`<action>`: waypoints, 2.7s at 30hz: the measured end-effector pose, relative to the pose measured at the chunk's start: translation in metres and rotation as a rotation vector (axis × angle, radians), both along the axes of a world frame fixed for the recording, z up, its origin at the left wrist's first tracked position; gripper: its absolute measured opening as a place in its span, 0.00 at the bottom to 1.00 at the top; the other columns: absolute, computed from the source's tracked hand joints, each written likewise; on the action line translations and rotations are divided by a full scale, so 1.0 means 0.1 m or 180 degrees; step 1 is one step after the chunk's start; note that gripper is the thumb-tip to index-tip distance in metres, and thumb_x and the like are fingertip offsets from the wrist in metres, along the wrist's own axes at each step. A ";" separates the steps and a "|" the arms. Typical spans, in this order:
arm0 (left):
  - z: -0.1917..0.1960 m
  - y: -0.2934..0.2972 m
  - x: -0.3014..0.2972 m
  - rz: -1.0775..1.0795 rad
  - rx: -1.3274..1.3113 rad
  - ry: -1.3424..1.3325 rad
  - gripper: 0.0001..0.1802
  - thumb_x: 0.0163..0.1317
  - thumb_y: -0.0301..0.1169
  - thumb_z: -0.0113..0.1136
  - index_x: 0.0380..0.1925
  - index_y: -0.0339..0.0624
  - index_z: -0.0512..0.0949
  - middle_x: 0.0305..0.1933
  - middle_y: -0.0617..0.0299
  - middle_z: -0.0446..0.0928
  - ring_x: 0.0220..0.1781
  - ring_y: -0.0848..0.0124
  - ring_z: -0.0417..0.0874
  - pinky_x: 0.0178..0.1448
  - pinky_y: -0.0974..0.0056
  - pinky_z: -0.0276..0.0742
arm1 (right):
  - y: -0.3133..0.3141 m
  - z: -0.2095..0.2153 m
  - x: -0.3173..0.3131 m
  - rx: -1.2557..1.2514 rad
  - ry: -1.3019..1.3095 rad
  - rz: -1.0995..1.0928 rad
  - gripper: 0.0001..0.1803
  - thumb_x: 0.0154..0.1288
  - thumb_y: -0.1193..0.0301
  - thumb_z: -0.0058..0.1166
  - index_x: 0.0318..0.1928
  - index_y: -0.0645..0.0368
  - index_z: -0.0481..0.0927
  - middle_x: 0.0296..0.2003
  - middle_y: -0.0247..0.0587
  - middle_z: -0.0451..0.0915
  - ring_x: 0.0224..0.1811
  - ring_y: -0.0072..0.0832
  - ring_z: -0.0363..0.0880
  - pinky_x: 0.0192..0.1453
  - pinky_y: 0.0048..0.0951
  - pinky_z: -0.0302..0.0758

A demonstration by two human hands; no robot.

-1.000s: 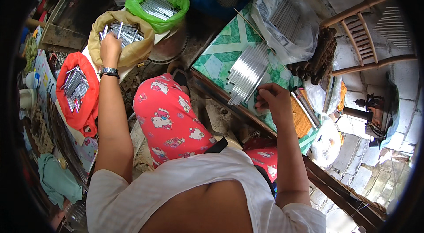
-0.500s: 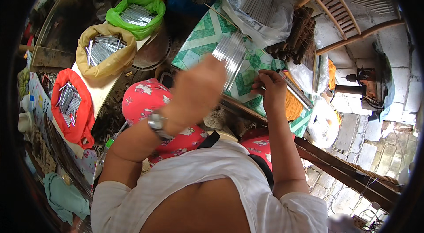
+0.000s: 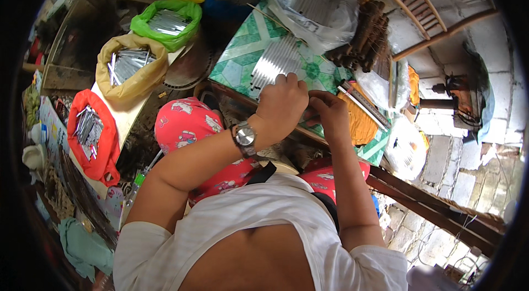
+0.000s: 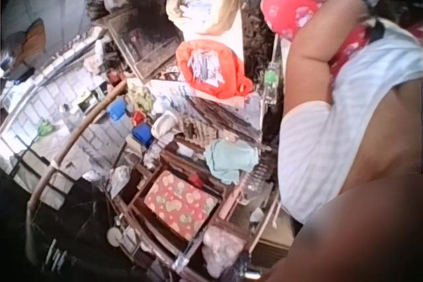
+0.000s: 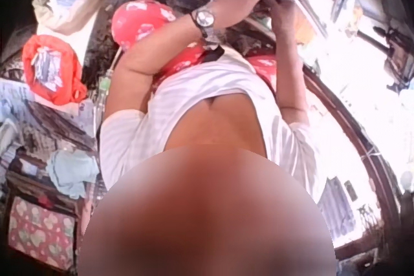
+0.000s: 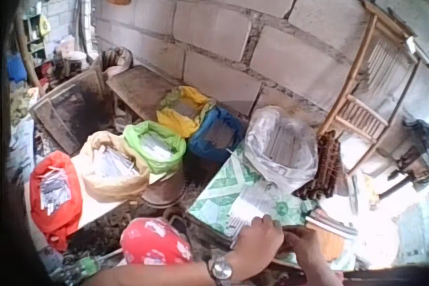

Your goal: The person sits on the floor and assembles metal rods and thin rods by inserting them into a cylindrical tool and securing them with a rubber band. They then gather and align multiple thin metal rods on the table.

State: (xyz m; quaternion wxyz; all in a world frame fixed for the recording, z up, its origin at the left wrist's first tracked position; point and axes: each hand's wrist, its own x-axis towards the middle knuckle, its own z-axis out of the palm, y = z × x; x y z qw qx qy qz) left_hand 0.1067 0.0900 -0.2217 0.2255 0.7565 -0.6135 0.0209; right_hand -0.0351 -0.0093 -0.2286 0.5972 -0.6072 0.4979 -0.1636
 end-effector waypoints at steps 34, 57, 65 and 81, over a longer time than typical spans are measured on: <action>-1.41 4.31 3.35 0.4101 0.1544 0.0354 0.15 0.61 0.35 0.58 0.44 0.44 0.87 0.46 0.45 0.86 0.49 0.44 0.87 0.54 0.46 0.81 | 0.02 -0.04 0.00 -0.0225 -0.0008 0.0198 0.13 0.70 0.73 0.56 0.50 0.69 0.83 0.29 0.38 0.83 0.24 0.20 0.82 0.25 0.21 0.80; 0.22 0.00 0.03 -0.0212 0.0138 0.1201 0.08 0.60 0.24 0.61 0.38 0.33 0.76 0.36 0.42 0.81 0.38 0.43 0.85 0.44 0.48 0.82 | 0.15 -0.03 -0.10 -0.0650 -0.0131 -0.0251 0.12 0.70 0.73 0.58 0.49 0.67 0.84 0.27 0.37 0.83 0.24 0.19 0.82 0.24 0.23 0.80; 0.01 -0.40 0.11 -0.0026 0.0185 0.0668 0.10 0.63 0.27 0.61 0.42 0.35 0.78 0.38 0.43 0.81 0.39 0.43 0.86 0.43 0.46 0.82 | 0.13 -0.03 -0.13 -0.0785 0.0183 -0.0122 0.12 0.68 0.72 0.60 0.48 0.63 0.86 0.26 0.40 0.83 0.22 0.22 0.83 0.26 0.28 0.80; -0.49 -0.88 1.86 -0.0499 -0.0991 0.0357 0.10 0.62 0.26 0.63 0.43 0.45 0.88 0.47 0.57 0.84 0.53 0.52 0.80 0.58 0.52 0.77 | 0.16 -0.23 0.19 -0.2546 0.0247 0.0428 0.09 0.61 0.77 0.61 0.43 0.62 0.85 0.40 0.49 0.82 0.35 0.47 0.84 0.41 0.40 0.81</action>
